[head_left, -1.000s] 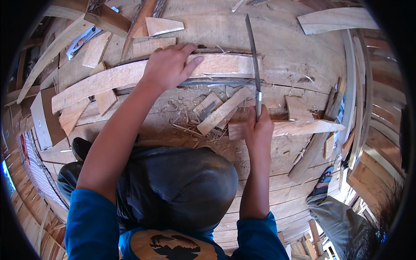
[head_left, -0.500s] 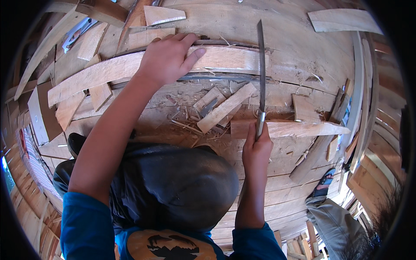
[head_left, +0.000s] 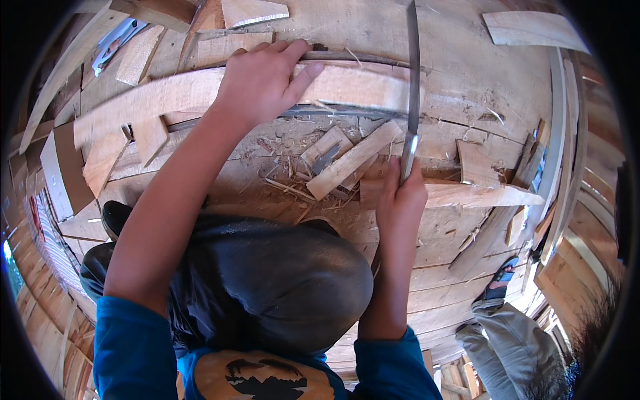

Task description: The person shapes a piece of wood using a drawknife and handles various wood fragments while sitting on a workshop floor.

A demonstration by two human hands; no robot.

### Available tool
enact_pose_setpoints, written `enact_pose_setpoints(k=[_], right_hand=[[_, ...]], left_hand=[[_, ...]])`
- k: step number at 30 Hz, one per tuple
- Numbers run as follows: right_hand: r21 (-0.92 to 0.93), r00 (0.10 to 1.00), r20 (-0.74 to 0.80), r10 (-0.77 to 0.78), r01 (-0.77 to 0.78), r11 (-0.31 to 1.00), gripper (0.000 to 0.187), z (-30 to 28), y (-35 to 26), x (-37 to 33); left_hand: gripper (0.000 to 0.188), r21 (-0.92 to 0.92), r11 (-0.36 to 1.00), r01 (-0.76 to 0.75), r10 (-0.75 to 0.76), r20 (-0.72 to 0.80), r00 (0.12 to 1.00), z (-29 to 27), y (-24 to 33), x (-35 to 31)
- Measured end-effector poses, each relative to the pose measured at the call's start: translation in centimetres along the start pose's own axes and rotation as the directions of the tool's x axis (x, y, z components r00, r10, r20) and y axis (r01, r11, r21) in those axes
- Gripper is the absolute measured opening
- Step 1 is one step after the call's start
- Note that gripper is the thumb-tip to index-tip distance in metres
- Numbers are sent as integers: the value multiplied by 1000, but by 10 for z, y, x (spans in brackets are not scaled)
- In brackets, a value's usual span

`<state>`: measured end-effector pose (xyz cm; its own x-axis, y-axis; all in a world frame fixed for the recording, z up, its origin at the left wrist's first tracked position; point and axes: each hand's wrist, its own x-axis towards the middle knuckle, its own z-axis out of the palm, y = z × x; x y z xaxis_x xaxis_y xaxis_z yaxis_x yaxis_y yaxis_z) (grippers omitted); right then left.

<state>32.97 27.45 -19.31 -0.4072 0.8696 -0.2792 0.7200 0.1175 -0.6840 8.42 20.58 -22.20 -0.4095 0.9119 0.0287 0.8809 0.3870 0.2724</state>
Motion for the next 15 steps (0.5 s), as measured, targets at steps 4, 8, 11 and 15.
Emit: enact_pose_setpoints(k=[4,8,11,15], right_hand=[[-91,1000,8,-7,8,996,23,2,-7,21],[-39,1000,8,12,-12,999,23,-18,-6,0],[15,1000,-21,2,-2,1000,23,-20,9,-13],[-60,999,31,-10,12,998,22,-9,8,8]], left_hand=[[39,16,999,32,-31,-71,997,1,4,-1],[39,15,999,46,-45,-77,996,1,5,-1],[40,20,997,70,-69,-53,996,1,6,-1],[41,35,996,78,-75,-61,995,5,3,1]])
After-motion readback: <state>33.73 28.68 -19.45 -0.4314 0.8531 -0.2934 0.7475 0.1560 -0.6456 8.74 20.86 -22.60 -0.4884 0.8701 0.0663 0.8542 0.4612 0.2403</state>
